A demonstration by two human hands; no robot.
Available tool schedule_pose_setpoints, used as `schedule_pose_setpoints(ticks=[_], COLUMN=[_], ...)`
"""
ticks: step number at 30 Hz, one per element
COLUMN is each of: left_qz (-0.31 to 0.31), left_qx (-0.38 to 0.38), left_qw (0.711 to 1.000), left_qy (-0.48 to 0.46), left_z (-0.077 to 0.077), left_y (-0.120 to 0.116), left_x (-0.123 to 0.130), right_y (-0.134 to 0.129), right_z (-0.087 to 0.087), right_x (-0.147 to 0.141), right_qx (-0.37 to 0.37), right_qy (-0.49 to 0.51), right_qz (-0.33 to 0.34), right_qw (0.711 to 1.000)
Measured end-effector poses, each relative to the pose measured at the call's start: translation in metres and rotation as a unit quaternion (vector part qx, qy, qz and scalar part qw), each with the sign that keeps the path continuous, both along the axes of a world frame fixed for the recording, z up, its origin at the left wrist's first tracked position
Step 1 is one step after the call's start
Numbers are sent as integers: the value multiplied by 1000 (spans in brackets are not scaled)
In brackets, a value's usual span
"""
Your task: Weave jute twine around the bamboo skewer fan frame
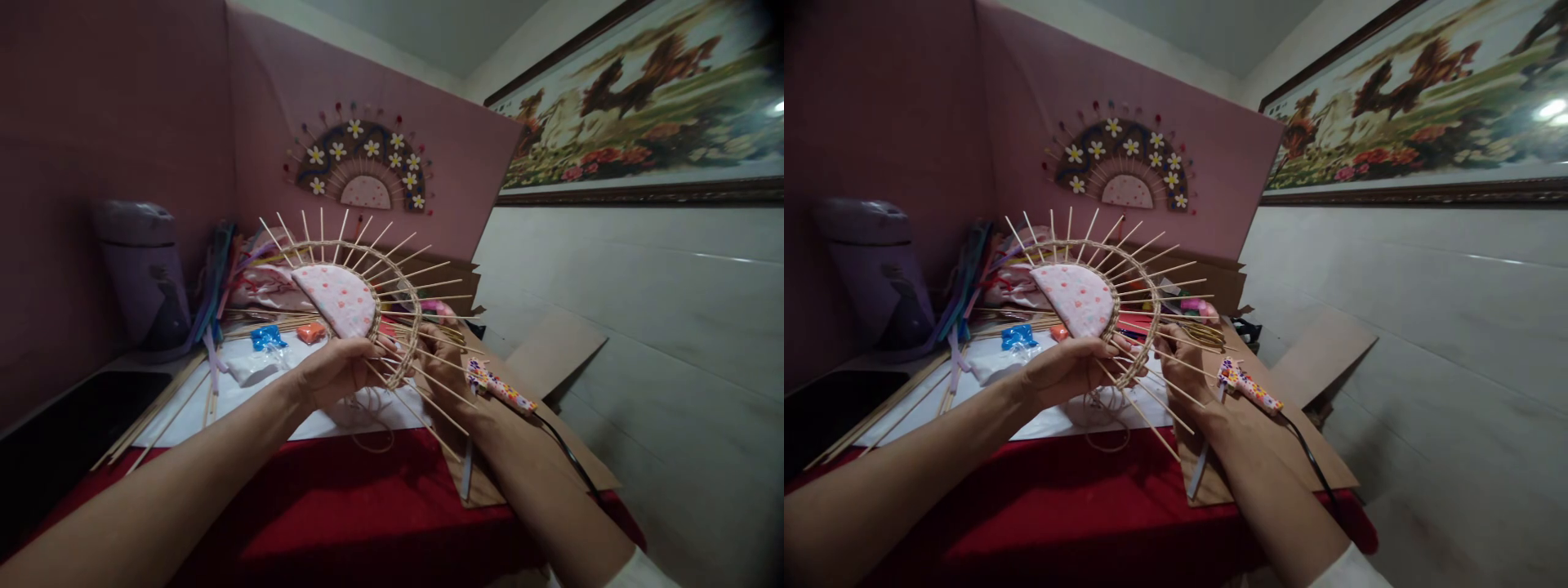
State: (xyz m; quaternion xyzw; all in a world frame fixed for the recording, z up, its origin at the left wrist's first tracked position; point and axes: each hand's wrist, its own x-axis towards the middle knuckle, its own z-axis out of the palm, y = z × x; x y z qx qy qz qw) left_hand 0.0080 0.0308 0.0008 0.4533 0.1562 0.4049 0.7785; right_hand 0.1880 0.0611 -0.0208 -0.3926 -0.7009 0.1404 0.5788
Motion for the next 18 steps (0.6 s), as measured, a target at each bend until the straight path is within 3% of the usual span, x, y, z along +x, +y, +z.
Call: schedule_pose_setpoints(ticks=[5, 10, 18], left_qz=[25, 23, 80], left_qx=[-18, -43, -47], left_qw=[1000, 999, 996], left_qy=[5, -12, -2], left_z=[4, 5, 9], left_y=[3, 4, 7], left_x=[-5, -7, -10], right_y=[6, 6, 5], right_z=[-1, 0, 1], right_x=[3, 4, 5], right_qx=[-14, 19, 47], right_qy=[48, 14, 12], right_qz=[-18, -71, -72], right_qw=[999, 997, 996])
